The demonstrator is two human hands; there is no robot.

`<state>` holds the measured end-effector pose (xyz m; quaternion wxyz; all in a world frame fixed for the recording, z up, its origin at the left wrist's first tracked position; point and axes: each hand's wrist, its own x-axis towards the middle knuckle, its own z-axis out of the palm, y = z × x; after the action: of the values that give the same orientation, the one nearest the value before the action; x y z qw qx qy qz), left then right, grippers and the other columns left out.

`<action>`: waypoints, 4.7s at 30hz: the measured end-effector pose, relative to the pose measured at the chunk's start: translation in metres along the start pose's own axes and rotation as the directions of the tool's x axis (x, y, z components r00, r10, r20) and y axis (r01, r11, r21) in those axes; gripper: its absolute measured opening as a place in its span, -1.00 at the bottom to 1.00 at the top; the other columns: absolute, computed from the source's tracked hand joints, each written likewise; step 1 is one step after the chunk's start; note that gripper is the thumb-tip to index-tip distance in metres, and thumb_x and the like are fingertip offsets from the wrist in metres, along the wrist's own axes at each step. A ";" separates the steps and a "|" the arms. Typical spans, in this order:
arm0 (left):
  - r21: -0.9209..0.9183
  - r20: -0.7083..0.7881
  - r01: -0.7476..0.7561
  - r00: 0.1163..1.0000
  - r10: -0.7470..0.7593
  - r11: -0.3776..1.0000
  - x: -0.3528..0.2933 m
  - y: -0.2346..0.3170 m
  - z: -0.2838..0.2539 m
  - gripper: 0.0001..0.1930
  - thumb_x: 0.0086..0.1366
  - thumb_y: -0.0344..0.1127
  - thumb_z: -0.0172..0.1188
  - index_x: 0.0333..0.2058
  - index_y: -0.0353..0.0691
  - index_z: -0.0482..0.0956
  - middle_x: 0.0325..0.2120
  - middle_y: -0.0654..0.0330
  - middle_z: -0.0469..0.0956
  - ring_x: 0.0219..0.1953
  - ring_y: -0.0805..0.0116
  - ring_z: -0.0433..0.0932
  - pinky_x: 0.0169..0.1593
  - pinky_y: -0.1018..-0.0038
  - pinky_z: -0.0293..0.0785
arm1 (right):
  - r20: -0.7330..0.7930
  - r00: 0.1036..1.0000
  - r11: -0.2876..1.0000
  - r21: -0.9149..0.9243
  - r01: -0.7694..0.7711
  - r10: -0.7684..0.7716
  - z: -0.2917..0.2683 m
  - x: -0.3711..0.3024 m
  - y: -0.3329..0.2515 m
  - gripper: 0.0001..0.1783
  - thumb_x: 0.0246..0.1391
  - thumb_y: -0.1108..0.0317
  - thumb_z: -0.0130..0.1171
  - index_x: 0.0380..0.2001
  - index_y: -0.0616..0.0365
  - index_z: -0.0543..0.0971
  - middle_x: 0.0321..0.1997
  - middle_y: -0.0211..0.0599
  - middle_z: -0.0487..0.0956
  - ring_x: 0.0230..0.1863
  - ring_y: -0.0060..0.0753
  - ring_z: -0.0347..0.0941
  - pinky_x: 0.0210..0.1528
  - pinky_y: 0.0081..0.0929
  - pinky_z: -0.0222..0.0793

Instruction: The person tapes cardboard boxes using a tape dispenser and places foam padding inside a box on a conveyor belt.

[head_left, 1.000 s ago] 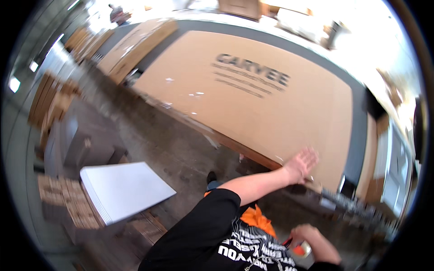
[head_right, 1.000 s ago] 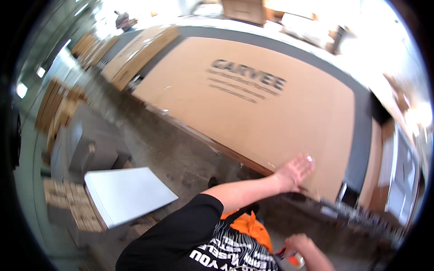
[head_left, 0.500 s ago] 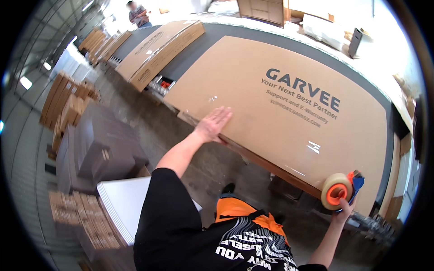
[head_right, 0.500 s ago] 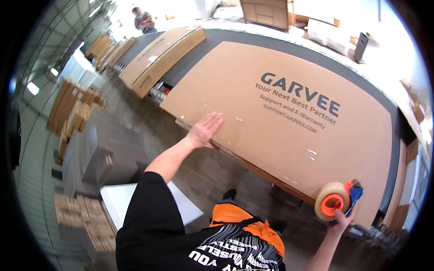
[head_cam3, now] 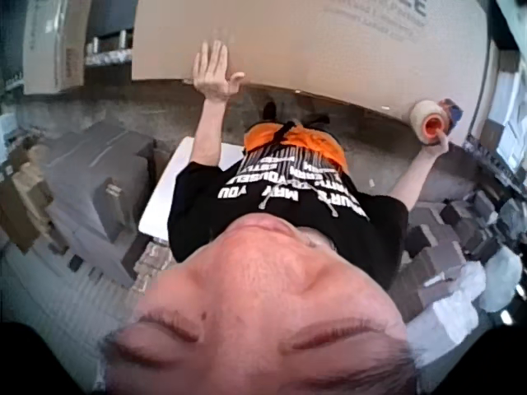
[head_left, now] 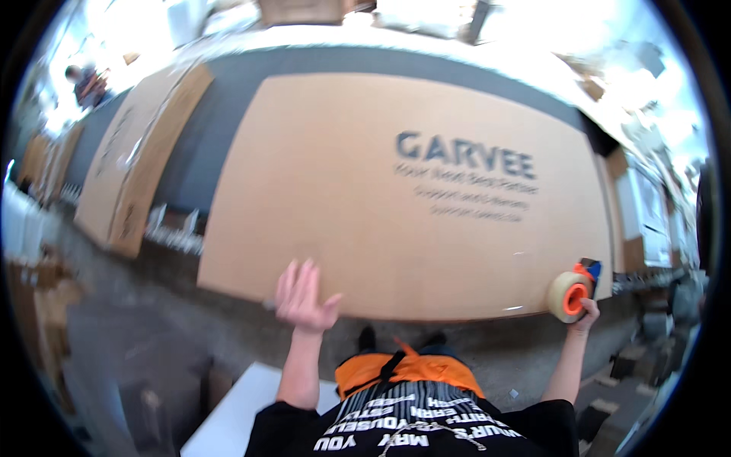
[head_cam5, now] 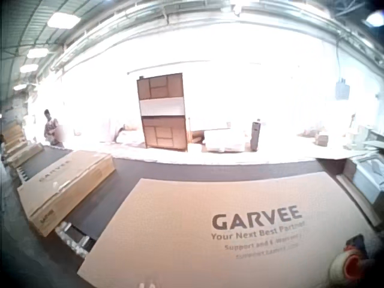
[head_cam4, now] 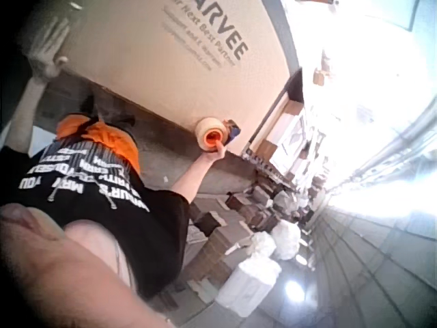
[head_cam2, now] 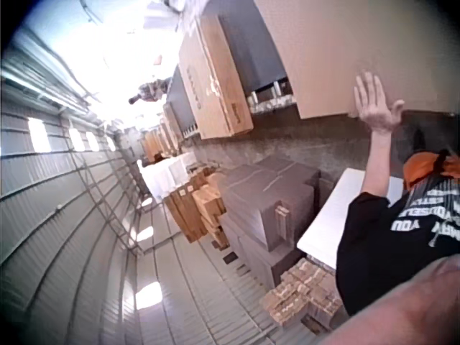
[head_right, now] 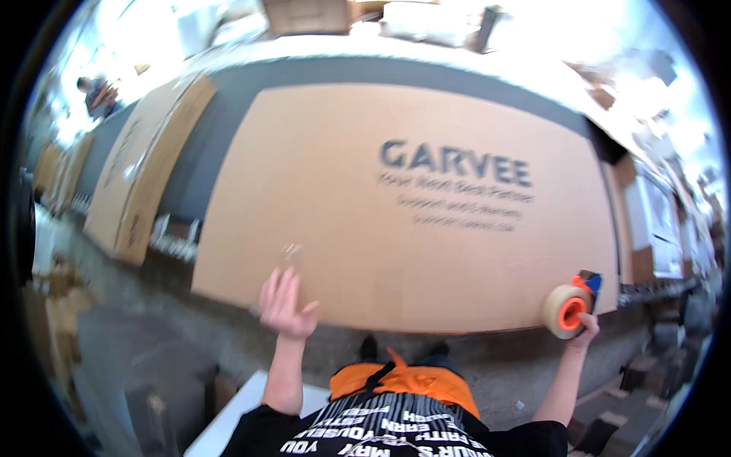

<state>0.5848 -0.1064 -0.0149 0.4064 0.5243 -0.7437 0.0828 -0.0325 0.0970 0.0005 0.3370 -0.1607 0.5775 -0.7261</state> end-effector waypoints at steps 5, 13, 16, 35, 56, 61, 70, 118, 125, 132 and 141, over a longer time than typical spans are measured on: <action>-0.018 -0.064 -0.001 0.998 0.000 1.000 -0.011 -0.019 -0.013 -0.52 0.33 -0.05 -0.09 -0.26 -0.37 0.66 -0.20 -0.04 0.67 -0.06 -0.08 0.61 0.13 0.05 0.40 | 0.132 0.991 1.000 0.017 -0.025 0.023 0.053 -0.025 0.003 -0.12 -0.42 0.33 0.06 0.18 0.33 0.36 0.06 -0.05 0.55 0.05 -0.11 0.53 0.18 -0.25 0.45; -0.397 -0.137 -0.183 0.981 0.139 0.899 0.120 -0.125 0.088 -0.67 0.21 -0.28 -0.06 -0.38 -0.43 0.61 -0.38 -0.07 0.64 -0.27 -0.09 0.60 -0.01 0.15 0.46 | 0.061 0.994 0.991 0.101 0.089 -0.096 0.152 -0.090 0.029 -0.16 -0.35 0.41 0.18 0.18 0.33 0.37 0.04 -0.14 0.55 0.06 -0.19 0.51 0.21 -0.29 0.38; -0.199 0.103 -0.069 0.991 0.090 0.978 0.185 -0.195 0.143 -0.63 0.33 -0.20 -0.09 -0.14 -0.39 0.56 -0.11 -0.08 0.56 -0.05 -0.08 0.51 0.08 0.10 0.37 | -0.051 0.996 0.992 0.103 0.076 -0.071 0.223 -0.080 0.070 -0.23 -0.24 0.55 0.16 0.19 0.32 0.37 0.04 -0.21 0.53 0.06 -0.30 0.47 0.18 -0.39 0.35; -0.671 0.138 -0.372 0.787 0.602 0.641 0.066 0.264 0.148 -0.79 0.11 -0.35 0.26 -0.26 -0.27 0.64 -0.15 0.07 0.64 -0.08 0.12 0.63 0.01 0.33 0.58 | 0.406 0.899 0.973 -0.085 0.216 -0.164 0.361 0.163 0.122 -0.64 0.02 0.38 0.15 -0.06 0.09 0.60 -0.15 -0.28 0.58 -0.14 -0.46 0.44 -0.04 -0.39 0.39; -0.499 0.447 -0.190 0.780 0.438 0.846 0.066 0.253 0.147 -0.49 0.15 -0.19 0.28 0.08 -0.25 0.52 0.15 0.10 0.48 0.25 0.09 0.39 0.29 0.16 0.33 | 0.186 0.975 -0.104 -0.979 0.174 -0.120 0.178 0.491 -0.001 -0.17 0.25 -0.32 -0.38 0.05 0.20 0.54 0.12 0.15 0.51 0.22 0.16 0.37 0.26 -0.01 0.23; -0.506 0.469 -0.185 0.760 0.449 0.842 0.049 0.232 0.124 -0.49 0.20 -0.12 0.26 0.11 -0.16 0.51 0.16 0.15 0.47 0.27 0.10 0.36 0.34 0.16 0.26 | 0.328 0.939 -0.148 -0.938 0.312 -0.099 0.125 0.463 0.001 -0.17 0.26 -0.31 -0.41 0.07 0.21 0.53 0.12 0.16 0.51 0.21 0.16 0.37 0.26 -0.05 0.23; -0.117 0.705 -0.170 0.680 0.202 0.979 -0.006 0.163 0.018 -0.27 0.25 0.15 0.15 0.28 -0.15 0.28 0.32 0.06 0.23 0.40 0.00 0.08 0.44 0.19 0.02 | 0.268 0.957 -0.030 -0.963 0.266 -0.113 0.055 0.180 -0.005 -0.37 0.26 -0.17 -0.25 -0.07 0.09 0.61 0.05 0.03 0.57 0.13 0.16 0.43 0.14 0.01 0.33; -0.154 0.648 -0.558 0.566 0.510 0.815 -0.013 0.284 0.083 -0.06 -0.08 0.35 0.34 0.13 -0.28 0.41 0.24 -0.31 0.25 0.15 -0.62 0.29 0.20 -0.21 0.30 | -0.341 0.650 0.709 -0.535 0.460 -0.679 0.100 -0.034 0.077 -0.78 0.20 0.53 -0.03 -0.11 0.28 0.49 -0.07 -0.21 0.44 -0.09 -0.35 0.40 0.04 -0.37 0.36; -0.558 0.602 -0.061 0.657 0.454 0.828 -0.025 0.251 0.088 -0.42 0.28 0.02 0.04 0.18 -0.15 0.27 0.31 -0.15 0.15 0.18 -0.53 0.24 0.20 -0.28 0.18 | 0.382 0.909 0.930 -0.368 -0.014 0.165 0.385 -0.125 0.026 -0.10 -0.01 -0.10 0.32 0.19 0.33 0.26 0.14 -0.06 0.34 0.16 -0.32 0.29 0.18 -0.34 0.27; -0.262 0.405 -0.193 0.867 0.289 0.946 -0.086 0.287 0.138 -0.57 0.36 -0.10 -0.08 0.13 -0.15 0.27 0.29 -0.06 0.20 0.18 -0.36 0.29 0.22 -0.17 0.23 | -0.081 0.935 0.429 -0.873 -0.234 0.344 0.502 -0.103 0.110 -0.14 -0.16 0.14 0.25 0.19 0.40 0.29 0.29 0.06 0.28 0.35 0.04 0.14 0.34 -0.15 0.14; -0.243 0.643 -0.404 0.614 0.458 0.882 -0.012 0.231 0.064 -0.14 -0.04 0.15 0.32 0.18 -0.23 0.33 0.25 -0.31 0.19 0.15 -0.65 0.23 0.23 -0.37 0.07 | 0.609 0.737 0.955 -0.212 -0.205 0.293 0.341 -0.074 -0.018 -0.46 -0.11 0.49 0.25 0.04 0.19 0.49 -0.12 -0.27 0.61 -0.11 -0.36 0.56 0.02 -0.42 0.48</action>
<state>0.3570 -0.0325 0.0047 0.0905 0.3076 -0.9459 -0.0486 0.2275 -0.1001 0.1251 0.5947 -0.3387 0.4923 -0.5377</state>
